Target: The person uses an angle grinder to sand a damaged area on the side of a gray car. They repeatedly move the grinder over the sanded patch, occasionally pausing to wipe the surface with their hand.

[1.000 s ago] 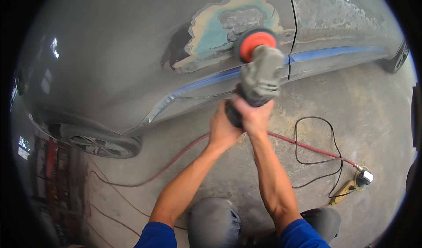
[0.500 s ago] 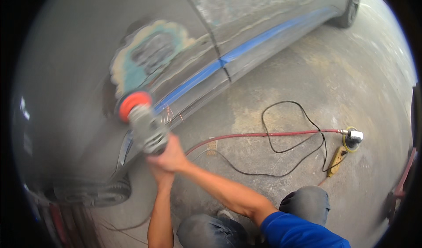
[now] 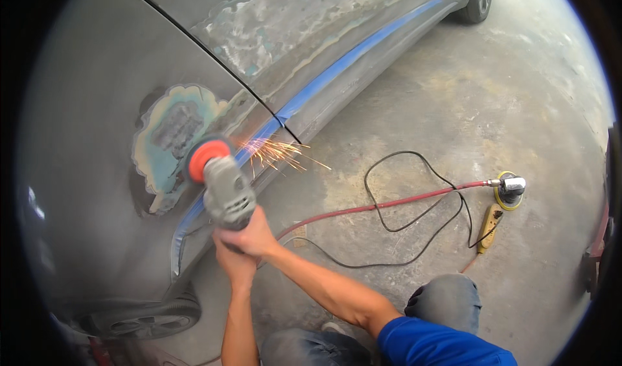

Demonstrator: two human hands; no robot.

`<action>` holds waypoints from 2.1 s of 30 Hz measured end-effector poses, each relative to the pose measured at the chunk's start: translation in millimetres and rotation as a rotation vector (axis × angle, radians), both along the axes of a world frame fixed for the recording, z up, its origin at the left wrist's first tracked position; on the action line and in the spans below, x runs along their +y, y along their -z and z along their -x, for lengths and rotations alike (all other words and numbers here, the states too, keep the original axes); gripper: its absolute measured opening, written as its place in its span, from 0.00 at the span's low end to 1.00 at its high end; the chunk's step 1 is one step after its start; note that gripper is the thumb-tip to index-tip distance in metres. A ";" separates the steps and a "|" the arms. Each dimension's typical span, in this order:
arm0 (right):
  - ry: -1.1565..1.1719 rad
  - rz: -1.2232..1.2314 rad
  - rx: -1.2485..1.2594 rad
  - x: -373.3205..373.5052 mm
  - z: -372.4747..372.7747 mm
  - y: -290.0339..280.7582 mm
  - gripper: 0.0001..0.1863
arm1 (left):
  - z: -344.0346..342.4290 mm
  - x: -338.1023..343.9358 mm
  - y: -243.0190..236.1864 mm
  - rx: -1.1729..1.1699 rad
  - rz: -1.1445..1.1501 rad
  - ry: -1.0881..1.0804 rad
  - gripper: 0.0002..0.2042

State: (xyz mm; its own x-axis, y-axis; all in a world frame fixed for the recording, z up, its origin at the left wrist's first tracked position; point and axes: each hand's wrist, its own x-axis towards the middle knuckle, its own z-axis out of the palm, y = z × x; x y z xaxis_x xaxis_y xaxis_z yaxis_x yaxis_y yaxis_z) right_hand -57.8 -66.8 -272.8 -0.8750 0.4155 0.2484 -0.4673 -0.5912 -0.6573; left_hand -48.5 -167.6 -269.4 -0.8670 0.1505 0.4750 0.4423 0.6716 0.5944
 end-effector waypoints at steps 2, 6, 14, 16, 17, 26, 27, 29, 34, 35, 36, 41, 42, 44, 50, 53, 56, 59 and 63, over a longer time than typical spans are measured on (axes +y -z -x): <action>-0.033 -0.068 -0.014 -27.5 0.5 5.3 0.33 | -11.5 -14.9 2.4 -0.136 -0.035 -0.120 0.31; -0.141 -0.149 -0.014 -54.3 -18.7 -1.5 0.36 | -27.8 -72.4 29.9 -0.043 0.035 -0.116 0.23; -0.050 0.011 -0.025 18.9 -26.1 -5.8 0.17 | -34.5 11.7 -11.4 -0.176 0.102 -0.112 0.35; -0.006 0.076 0.030 29.4 -14.6 0.8 0.14 | -29.0 27.7 -18.4 -0.201 0.172 -0.124 0.37; -0.007 0.105 0.013 36.3 -11.2 0.9 0.12 | -24.8 33.0 -18.5 -0.226 0.186 -0.134 0.37; -0.085 0.147 0.066 35.7 -6.9 -6.8 0.19 | -23.6 35.9 -33.2 -0.114 0.212 -0.143 0.33; -0.015 0.179 0.080 43.0 -5.7 -7.7 0.15 | -20.2 42.3 -35.5 -0.154 0.255 -0.143 0.33; -0.035 0.235 0.083 52.1 3.0 -5.5 0.16 | -12.7 56.3 -38.6 -0.137 0.229 -0.114 0.35; -0.048 0.156 0.081 58.5 -1.3 -9.7 0.23 | -11.7 55.9 -40.6 -0.163 0.205 -0.107 0.38; -0.041 0.171 0.086 59.5 -1.3 -10.1 0.23 | -12.8 58.0 -41.0 -0.160 0.215 -0.111 0.38; -0.036 0.186 0.090 62.2 -0.3 -11.0 0.23 | -12.7 59.7 -40.8 -0.157 0.225 -0.116 0.38; -0.033 0.206 0.088 55.2 1.3 -11.9 0.18 | -9.1 51.7 -34.3 -0.090 0.227 -0.081 0.35; -0.053 0.153 0.078 48.5 -0.4 -10.9 0.19 | -9.4 41.4 -31.7 -0.111 0.216 -0.100 0.35; -0.082 0.050 0.030 31.7 -6.5 -11.8 0.20 | -13.4 21.4 -27.6 -0.156 0.191 -0.135 0.35; -0.170 0.017 0.017 -29.8 -8.0 -0.7 0.19 | -24.9 -36.7 -12.5 -0.169 0.130 -0.215 0.34; -0.225 -0.027 -0.042 -49.3 -15.3 -5.0 0.16 | -27.3 -61.0 -1.0 -0.102 0.097 -0.227 0.33; -0.181 -0.063 -0.011 -63.0 -16.3 -3.5 0.16 | -34.6 -65.6 -6.8 -0.250 0.028 -0.286 0.32; -0.142 -0.045 -0.048 -57.2 -13.0 -3.8 0.20 | -27.0 -62.4 -5.9 -0.182 0.089 -0.228 0.32; -0.181 -0.242 -0.114 -63.5 -15.2 -1.9 0.23 | -21.1 -75.2 21.4 -0.209 -0.016 -0.201 0.33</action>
State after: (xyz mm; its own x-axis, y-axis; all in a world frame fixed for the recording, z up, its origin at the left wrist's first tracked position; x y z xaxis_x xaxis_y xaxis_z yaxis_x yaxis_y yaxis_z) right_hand -42.6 -130.3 -270.9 -0.9573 0.1911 0.2169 -0.2838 -0.4781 -0.8312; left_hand -27.4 -242.8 -290.8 -0.9579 -0.0403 0.2841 0.1682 0.7233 0.6697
